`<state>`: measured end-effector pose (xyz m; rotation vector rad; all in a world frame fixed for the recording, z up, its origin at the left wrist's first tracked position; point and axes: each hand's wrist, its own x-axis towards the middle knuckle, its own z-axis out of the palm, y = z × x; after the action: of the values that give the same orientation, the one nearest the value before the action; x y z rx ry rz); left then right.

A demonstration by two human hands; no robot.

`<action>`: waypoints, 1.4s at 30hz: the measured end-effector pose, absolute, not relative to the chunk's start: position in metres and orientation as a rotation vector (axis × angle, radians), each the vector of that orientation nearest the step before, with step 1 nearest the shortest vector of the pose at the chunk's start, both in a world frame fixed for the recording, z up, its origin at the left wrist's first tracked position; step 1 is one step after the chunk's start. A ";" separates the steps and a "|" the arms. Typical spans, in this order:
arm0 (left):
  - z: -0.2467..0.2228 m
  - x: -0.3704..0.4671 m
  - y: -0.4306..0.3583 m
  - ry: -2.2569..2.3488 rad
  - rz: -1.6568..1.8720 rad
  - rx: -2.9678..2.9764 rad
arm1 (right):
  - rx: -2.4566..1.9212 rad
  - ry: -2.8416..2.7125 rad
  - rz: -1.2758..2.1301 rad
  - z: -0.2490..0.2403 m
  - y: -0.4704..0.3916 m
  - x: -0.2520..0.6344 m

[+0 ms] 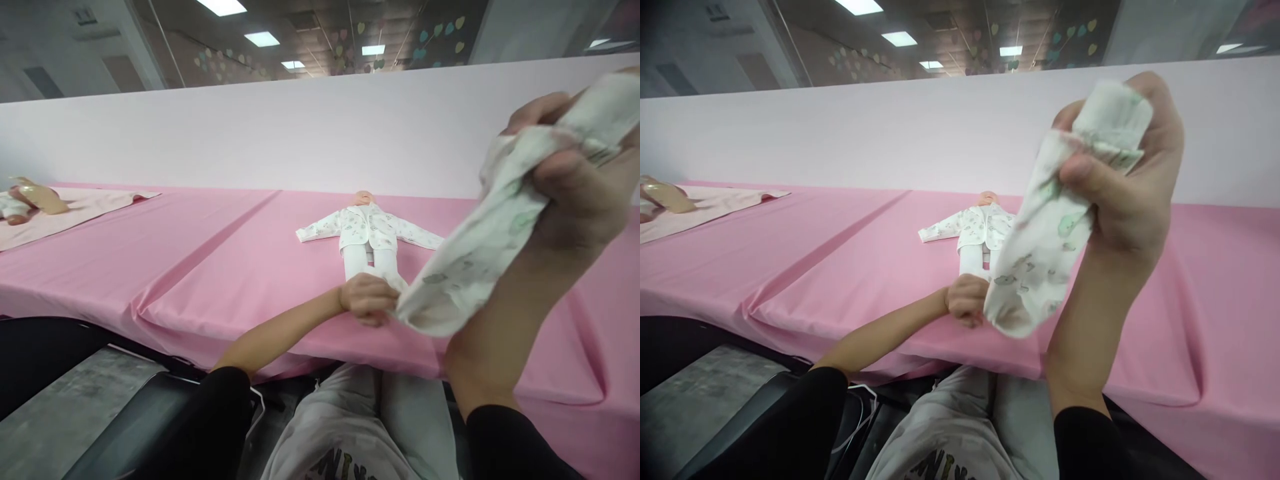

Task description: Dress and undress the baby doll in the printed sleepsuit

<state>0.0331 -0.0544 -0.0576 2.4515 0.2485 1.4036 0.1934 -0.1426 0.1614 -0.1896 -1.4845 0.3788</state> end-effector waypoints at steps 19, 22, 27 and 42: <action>-0.021 0.005 -0.027 0.891 1.762 2.035 | -1.081 -2.282 0.445 0.118 -0.058 0.147; -0.021 0.005 -0.028 0.847 1.810 2.019 | -1.080 -2.254 0.457 0.117 -0.054 0.151; -0.019 0.006 -0.024 0.729 1.936 1.976 | -1.147 -2.230 0.441 0.117 -0.048 0.155; 0.082 0.010 0.003 0.367 1.371 1.671 | -0.720 -1.786 0.450 0.124 -0.037 0.174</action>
<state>0.0099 0.0029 0.0823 1.6712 0.3667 1.3714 0.1744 -0.0370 0.1244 -0.7205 -1.7863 0.4499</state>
